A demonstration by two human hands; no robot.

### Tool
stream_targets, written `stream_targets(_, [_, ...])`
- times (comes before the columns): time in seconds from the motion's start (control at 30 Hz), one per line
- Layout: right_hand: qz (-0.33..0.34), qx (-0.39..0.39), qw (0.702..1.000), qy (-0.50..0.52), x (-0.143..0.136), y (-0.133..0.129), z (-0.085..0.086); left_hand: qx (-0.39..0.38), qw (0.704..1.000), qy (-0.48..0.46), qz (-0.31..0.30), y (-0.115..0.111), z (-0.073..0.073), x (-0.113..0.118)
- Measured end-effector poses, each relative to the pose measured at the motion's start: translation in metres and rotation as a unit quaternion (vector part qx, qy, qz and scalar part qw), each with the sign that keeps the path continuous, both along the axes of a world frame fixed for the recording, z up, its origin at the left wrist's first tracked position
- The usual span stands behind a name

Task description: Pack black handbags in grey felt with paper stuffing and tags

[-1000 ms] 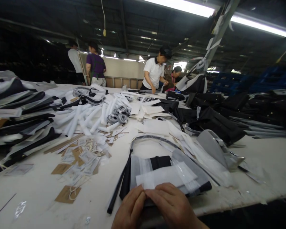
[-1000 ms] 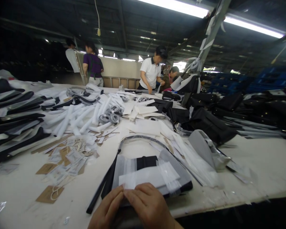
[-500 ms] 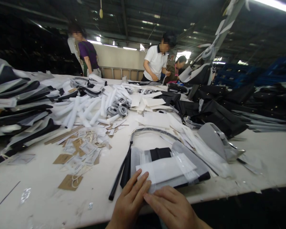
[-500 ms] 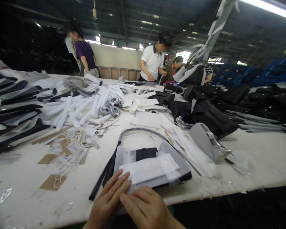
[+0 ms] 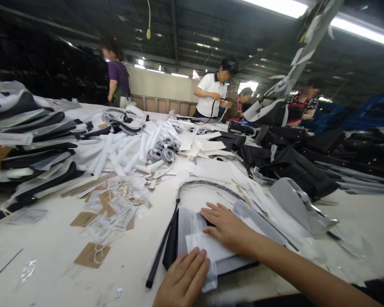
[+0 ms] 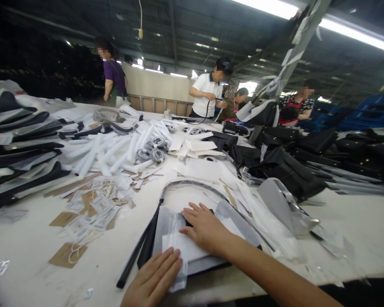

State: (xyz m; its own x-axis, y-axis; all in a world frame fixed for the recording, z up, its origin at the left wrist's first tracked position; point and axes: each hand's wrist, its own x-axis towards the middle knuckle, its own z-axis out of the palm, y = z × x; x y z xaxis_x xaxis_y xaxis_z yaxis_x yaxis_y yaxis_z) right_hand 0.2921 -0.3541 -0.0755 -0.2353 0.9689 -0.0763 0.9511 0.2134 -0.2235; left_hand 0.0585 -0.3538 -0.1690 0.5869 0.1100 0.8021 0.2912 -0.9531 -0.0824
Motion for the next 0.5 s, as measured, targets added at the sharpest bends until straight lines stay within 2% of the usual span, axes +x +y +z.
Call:
stream_targets(0.2, [0.072, -0.056, 0.994, 0.053, -0.012, 0.012, -0.003, 0.021, 1.000, 0.018, 0.004, 0.001, -0.001, -0.001])
stream_targets(0.33, [0.070, -0.090, 0.989, 0.090, -0.014, 0.028, -0.007, 0.008, 1.000, 0.020, 0.000, 0.002, -0.001, -0.001])
stream_targets(0.5, [0.029, -0.052, 0.990, 0.126, -0.002, 0.047, -0.007, 0.014, 1.000, 0.018, -0.001, 0.001, 0.002, -0.001])
